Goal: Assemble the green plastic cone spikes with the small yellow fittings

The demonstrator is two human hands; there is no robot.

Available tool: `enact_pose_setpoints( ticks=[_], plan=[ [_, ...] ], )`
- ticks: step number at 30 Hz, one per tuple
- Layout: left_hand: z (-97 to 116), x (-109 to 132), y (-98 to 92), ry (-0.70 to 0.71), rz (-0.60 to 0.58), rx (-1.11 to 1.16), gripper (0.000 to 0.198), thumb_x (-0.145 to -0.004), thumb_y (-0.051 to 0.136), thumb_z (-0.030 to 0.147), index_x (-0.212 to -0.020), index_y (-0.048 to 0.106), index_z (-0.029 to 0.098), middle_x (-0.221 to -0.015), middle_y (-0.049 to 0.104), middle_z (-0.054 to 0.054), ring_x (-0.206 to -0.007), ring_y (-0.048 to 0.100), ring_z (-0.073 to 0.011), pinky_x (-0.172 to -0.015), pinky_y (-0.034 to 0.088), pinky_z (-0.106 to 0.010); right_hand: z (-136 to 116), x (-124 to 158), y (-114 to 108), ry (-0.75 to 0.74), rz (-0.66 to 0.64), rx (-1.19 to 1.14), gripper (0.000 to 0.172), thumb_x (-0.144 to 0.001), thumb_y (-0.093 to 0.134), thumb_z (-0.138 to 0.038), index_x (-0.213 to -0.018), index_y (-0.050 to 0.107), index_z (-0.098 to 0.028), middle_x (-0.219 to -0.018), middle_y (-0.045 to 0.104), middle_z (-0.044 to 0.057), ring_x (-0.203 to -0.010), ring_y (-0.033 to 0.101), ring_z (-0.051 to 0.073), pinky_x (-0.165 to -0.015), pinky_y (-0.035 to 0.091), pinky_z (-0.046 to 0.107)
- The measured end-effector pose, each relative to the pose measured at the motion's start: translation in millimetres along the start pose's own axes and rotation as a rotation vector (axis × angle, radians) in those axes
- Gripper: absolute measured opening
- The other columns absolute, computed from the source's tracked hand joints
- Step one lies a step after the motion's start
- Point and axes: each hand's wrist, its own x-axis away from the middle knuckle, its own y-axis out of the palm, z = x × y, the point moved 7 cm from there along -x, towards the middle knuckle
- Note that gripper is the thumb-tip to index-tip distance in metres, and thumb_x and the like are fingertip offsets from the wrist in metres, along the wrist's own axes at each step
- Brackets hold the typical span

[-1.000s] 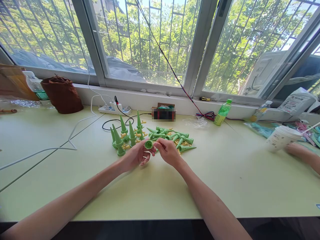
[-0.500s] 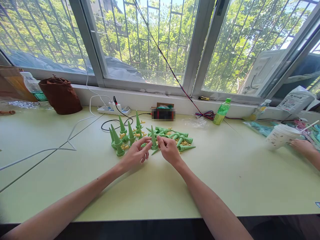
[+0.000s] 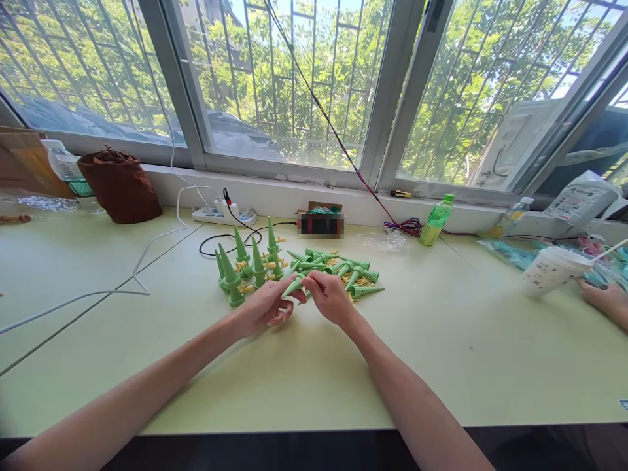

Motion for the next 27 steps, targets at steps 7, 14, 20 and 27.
enact_pose_setpoints(
  ticks=[7, 14, 20, 27],
  plan=[
    [12.9, 1.8, -7.3, 0.256, 0.078, -0.268, 0.038, -0.074, 0.071, 0.051, -0.078, 0.059, 0.015, -0.047, 0.048, 0.005, -0.040, 0.040, -0.0066, -0.040, 0.030, -0.020, 9.7, -0.6, 1.9, 0.094, 0.045, -0.047, 0.055, -0.093, 0.039, -0.059, -0.055, 0.043, -0.019, -0.046, 0.043, -0.002, -0.043, 0.038, 0.010, -0.044, 0.029, 0.024],
    [16.1, 2.5, -7.7, 0.282, 0.165, -0.286, 0.048, -0.065, 0.077, 0.049, -0.097, 0.059, 0.017, -0.065, 0.058, 0.002, -0.040, 0.045, -0.0067, -0.039, 0.032, -0.021, 8.6, -2.5, -2.0, 0.091, 0.111, -0.028, 0.056, -0.093, 0.038, -0.060, -0.056, 0.045, -0.019, -0.047, 0.042, -0.002, -0.044, 0.038, 0.010, -0.045, 0.030, 0.024],
    [13.0, 1.0, -13.2, 0.207, 0.215, -0.230, 0.044, -0.078, 0.060, 0.058, -0.075, 0.059, 0.014, -0.057, 0.053, 0.001, -0.040, 0.043, -0.0066, -0.038, 0.033, -0.020, 6.2, -1.9, -10.6, 0.060, 0.168, -0.029, 0.046, -0.094, 0.040, -0.056, -0.067, 0.050, -0.019, -0.052, 0.039, -0.003, -0.047, 0.036, 0.011, -0.046, 0.029, 0.025],
    [-4.1, -4.5, -8.4, -0.021, 0.073, 0.030, 0.053, -0.080, 0.052, 0.066, -0.078, 0.059, 0.013, -0.078, 0.062, -0.006, -0.044, 0.046, -0.0065, -0.034, 0.032, -0.019, -9.6, -0.8, 0.0, -0.064, -0.006, 0.084, 0.043, -0.094, 0.044, -0.048, -0.065, 0.051, -0.018, -0.057, 0.038, -0.003, -0.052, 0.031, 0.010, -0.050, 0.026, 0.024]
  ],
)
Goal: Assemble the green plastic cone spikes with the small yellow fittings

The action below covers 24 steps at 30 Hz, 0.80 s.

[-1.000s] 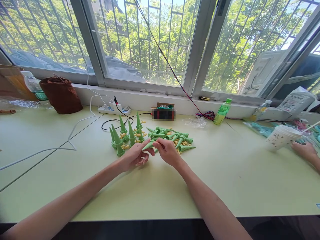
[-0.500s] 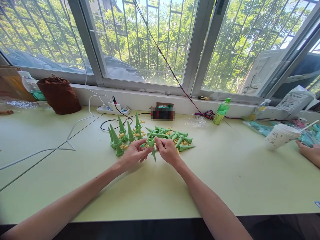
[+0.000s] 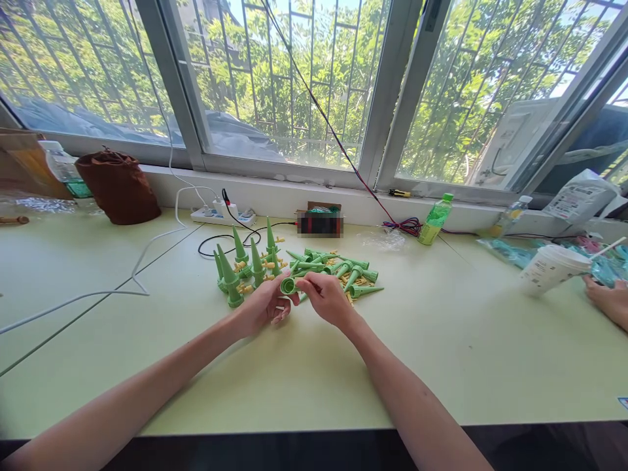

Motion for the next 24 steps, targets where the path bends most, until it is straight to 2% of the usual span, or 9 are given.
enact_pose_setpoints(
  ticks=[4, 8, 12, 14, 17, 19, 20, 24],
  plan=[
    [0.1, -0.3, 3.8, 0.012, -0.092, 0.075, 0.043, -0.082, 0.057, 0.056, -0.085, 0.060, 0.013, -0.075, 0.060, -0.004, -0.048, 0.047, -0.0070, -0.036, 0.034, -0.018, -2.0, -0.4, -1.0, 0.001, 0.008, -0.007, 0.041, -0.095, 0.044, -0.046, -0.066, 0.051, -0.017, -0.056, 0.041, -0.003, -0.052, 0.031, 0.009, -0.050, 0.026, 0.024],
    [5.3, 1.8, 5.0, 0.114, -0.127, -0.023, 0.038, -0.083, 0.059, 0.052, -0.080, 0.058, 0.014, -0.057, 0.048, 0.002, -0.045, 0.042, -0.0070, -0.039, 0.034, -0.018, -1.2, -0.4, -2.2, 0.034, 0.031, -0.038, 0.044, -0.094, 0.044, -0.048, -0.063, 0.049, -0.018, -0.052, 0.043, -0.003, -0.049, 0.034, 0.009, -0.048, 0.027, 0.023],
    [16.0, 5.2, 0.2, 0.333, 0.005, -0.336, 0.031, -0.079, 0.066, 0.044, -0.089, 0.056, 0.017, -0.053, 0.044, 0.006, -0.044, 0.043, -0.0073, -0.042, 0.034, -0.018, 10.2, 0.3, 1.6, 0.143, 0.037, -0.060, 0.053, -0.094, 0.041, -0.051, -0.053, 0.043, -0.018, -0.045, 0.042, -0.003, -0.045, 0.037, 0.009, -0.047, 0.029, 0.023],
    [22.5, 8.2, 0.1, 0.457, 0.090, -0.484, 0.030, -0.077, 0.069, 0.040, -0.091, 0.055, 0.018, -0.063, 0.049, 0.005, -0.046, 0.046, -0.0069, -0.044, 0.037, -0.019, 17.6, 0.5, 5.4, 0.190, 0.024, -0.074, 0.056, -0.094, 0.040, -0.053, -0.050, 0.043, -0.018, -0.043, 0.041, -0.002, -0.042, 0.037, 0.009, -0.046, 0.029, 0.024],
    [29.8, 13.2, 3.0, 0.594, 0.175, -0.609, 0.026, -0.081, 0.064, 0.041, -0.094, 0.058, 0.019, -0.089, 0.055, -0.001, -0.051, 0.049, -0.0053, -0.047, 0.041, -0.020, 25.8, 0.1, 6.8, 0.222, 0.056, -0.106, 0.057, -0.093, 0.041, -0.056, -0.051, 0.044, -0.018, -0.042, 0.039, -0.003, -0.040, 0.036, 0.009, -0.045, 0.028, 0.024],
    [31.9, 14.7, 2.9, 0.611, 0.216, -0.629, 0.027, -0.085, 0.058, 0.043, -0.099, 0.059, 0.020, -0.097, 0.056, -0.002, -0.052, 0.050, -0.0050, -0.047, 0.041, -0.020, 28.3, -0.4, 3.6, 0.226, 0.111, -0.127, 0.056, -0.093, 0.040, -0.057, -0.054, 0.045, -0.018, -0.044, 0.039, -0.003, -0.041, 0.036, 0.009, -0.044, 0.028, 0.024],
    [32.4, 15.0, 1.7, 0.600, 0.237, -0.625, 0.028, -0.087, 0.055, 0.044, -0.100, 0.058, 0.020, -0.094, 0.058, -0.002, -0.051, 0.050, -0.0052, -0.047, 0.041, -0.020, 28.6, -0.6, 1.6, 0.225, 0.137, -0.133, 0.055, -0.093, 0.039, -0.058, -0.055, 0.045, -0.018, -0.046, 0.039, -0.003, -0.042, 0.037, 0.009, -0.044, 0.028, 0.024],
    [30.4, 12.1, -4.8, 0.483, 0.266, -0.567, 0.043, -0.090, 0.045, 0.055, -0.077, 0.057, 0.016, -0.063, 0.055, 0.002, -0.040, 0.044, -0.0055, -0.041, 0.034, -0.020, 25.4, -0.7, -3.9, 0.195, 0.165, -0.129, 0.051, -0.093, 0.040, -0.058, -0.061, 0.045, -0.019, -0.054, 0.043, -0.002, -0.045, 0.037, 0.009, -0.044, 0.028, 0.024]
  ],
)
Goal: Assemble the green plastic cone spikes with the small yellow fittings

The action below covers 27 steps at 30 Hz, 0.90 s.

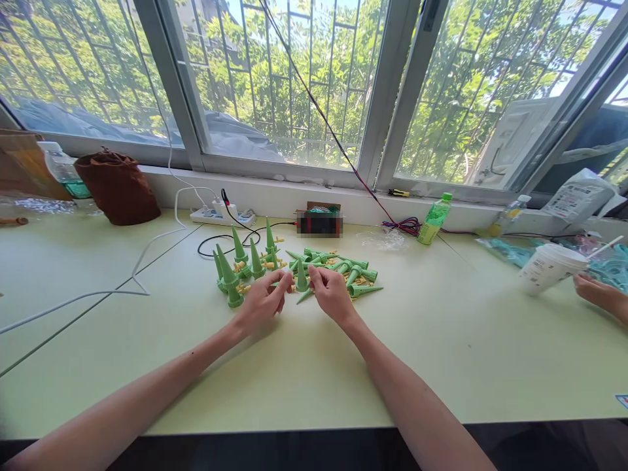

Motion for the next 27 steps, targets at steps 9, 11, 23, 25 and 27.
enact_pose_setpoints(
  ticks=[9, 11, 23, 25, 27],
  plan=[
    [-24.1, 4.3, 22.6, -0.353, -0.280, 0.340, 0.057, -0.082, 0.049, 0.067, -0.068, 0.061, 0.013, -0.060, 0.058, -0.003, -0.036, 0.043, -0.0063, -0.035, 0.027, -0.020, -11.7, 6.1, 5.4, -0.119, -0.134, 0.039, 0.042, -0.093, 0.047, -0.051, -0.065, 0.045, -0.020, -0.052, 0.036, -0.005, -0.048, 0.032, 0.010, -0.046, 0.027, 0.023],
    [-25.6, 4.6, 23.5, -0.346, -0.287, 0.391, 0.051, -0.081, 0.054, 0.064, -0.071, 0.061, 0.014, -0.054, 0.053, 0.000, -0.037, 0.041, -0.0059, -0.036, 0.028, -0.019, -11.7, 6.4, 6.0, -0.115, -0.145, 0.029, 0.042, -0.094, 0.046, -0.051, -0.066, 0.046, -0.019, -0.051, 0.036, -0.005, -0.048, 0.031, 0.009, -0.046, 0.027, 0.023],
    [2.4, 2.0, 3.9, -0.004, -0.037, 0.186, 0.034, -0.071, 0.074, 0.042, -0.091, 0.060, 0.018, -0.064, 0.054, 0.004, -0.044, 0.046, -0.0056, -0.042, 0.038, -0.019, 8.1, 3.3, 11.9, 0.072, -0.140, -0.081, 0.058, -0.091, 0.042, -0.061, -0.052, 0.041, -0.019, -0.042, 0.037, -0.004, -0.038, 0.033, 0.008, -0.041, 0.027, 0.024],
    [2.0, 2.0, 2.8, 0.012, -0.013, 0.162, 0.038, -0.072, 0.073, 0.043, -0.098, 0.060, 0.019, -0.074, 0.059, 0.002, -0.044, 0.047, -0.0053, -0.042, 0.039, -0.020, 7.0, 2.6, 11.7, 0.073, -0.126, -0.111, 0.057, -0.091, 0.042, -0.062, -0.054, 0.043, -0.019, -0.042, 0.036, -0.005, -0.037, 0.033, 0.008, -0.040, 0.027, 0.023],
    [2.4, 1.9, 2.2, 0.029, -0.001, 0.154, 0.041, -0.074, 0.071, 0.043, -0.105, 0.058, 0.020, -0.085, 0.060, 0.000, -0.045, 0.048, -0.0051, -0.042, 0.040, -0.020, 4.7, 1.5, 9.2, 0.060, -0.085, -0.134, 0.055, -0.090, 0.043, -0.063, -0.057, 0.045, -0.019, -0.044, 0.037, -0.005, -0.038, 0.033, 0.008, -0.039, 0.026, 0.023]
  ],
)
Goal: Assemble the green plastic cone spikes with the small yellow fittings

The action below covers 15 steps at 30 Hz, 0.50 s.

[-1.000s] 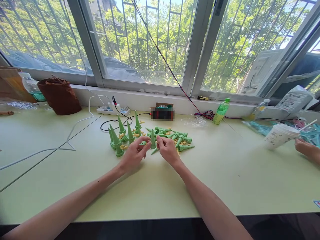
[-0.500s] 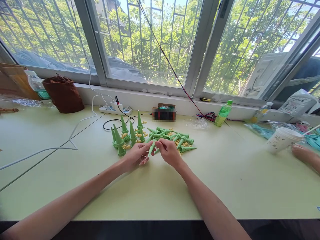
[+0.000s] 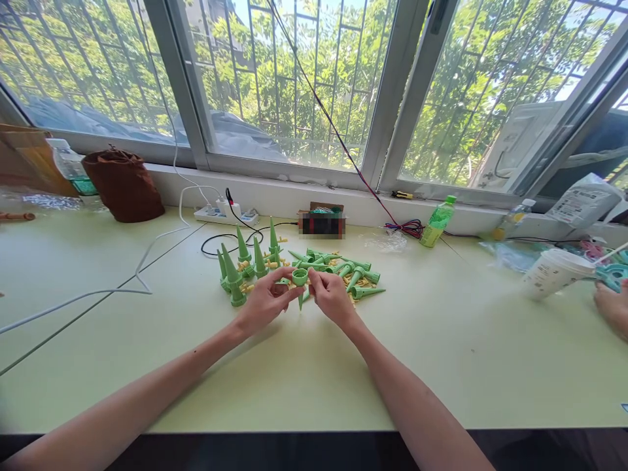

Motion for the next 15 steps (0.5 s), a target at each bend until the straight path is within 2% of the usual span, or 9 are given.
enact_pose_setpoints(
  ticks=[2, 5, 8, 11, 15],
  plan=[
    [0.3, -0.4, -0.9, -0.005, 0.008, 0.013, 0.039, -0.077, 0.068, 0.045, -0.105, 0.056, 0.021, -0.087, 0.060, -0.001, -0.045, 0.048, -0.0048, -0.041, 0.038, -0.019, -3.1, -0.4, -3.7, -0.024, 0.046, -0.027, 0.053, -0.090, 0.043, -0.062, -0.060, 0.046, -0.019, -0.047, 0.037, -0.005, -0.038, 0.034, 0.008, -0.039, 0.027, 0.023],
    [-3.4, -1.6, -1.9, -0.089, 0.004, 0.048, 0.035, -0.082, 0.060, 0.051, -0.087, 0.057, 0.017, -0.072, 0.058, 0.001, -0.039, 0.043, -0.0038, -0.038, 0.032, -0.019, -7.5, 0.1, -7.9, -0.058, 0.073, -0.038, 0.051, -0.091, 0.042, -0.061, -0.063, 0.047, -0.019, -0.051, 0.038, -0.004, -0.040, 0.035, 0.009, -0.040, 0.028, 0.024],
    [-13.6, -0.6, 7.1, -0.263, -0.128, 0.175, 0.053, -0.084, 0.048, 0.063, -0.069, 0.057, 0.013, -0.063, 0.055, -0.001, -0.038, 0.043, -0.0056, -0.035, 0.028, -0.020, -13.2, 2.5, -6.3, -0.098, 0.018, 0.062, 0.049, -0.092, 0.042, -0.060, -0.065, 0.048, -0.019, -0.053, 0.038, -0.003, -0.044, 0.035, 0.009, -0.042, 0.029, 0.024],
    [-21.3, 3.6, 17.1, -0.413, -0.244, 0.345, 0.059, -0.083, 0.045, 0.068, -0.070, 0.059, 0.012, -0.065, 0.056, -0.004, -0.042, 0.046, -0.0074, -0.035, 0.028, -0.020, -19.9, 6.1, 1.1, -0.152, -0.100, 0.165, 0.046, -0.092, 0.045, -0.056, -0.065, 0.048, -0.019, -0.054, 0.040, -0.003, -0.048, 0.035, 0.010, -0.045, 0.029, 0.023],
    [-22.5, 5.5, 19.4, -0.452, -0.273, 0.422, 0.053, -0.081, 0.052, 0.064, -0.074, 0.059, 0.012, -0.070, 0.058, -0.004, -0.044, 0.046, -0.0066, -0.036, 0.030, -0.019, -24.0, 7.6, 3.3, -0.174, -0.141, 0.209, 0.044, -0.094, 0.043, -0.052, -0.067, 0.050, -0.019, -0.053, 0.042, -0.003, -0.049, 0.035, 0.010, -0.047, 0.029, 0.022]
  ],
)
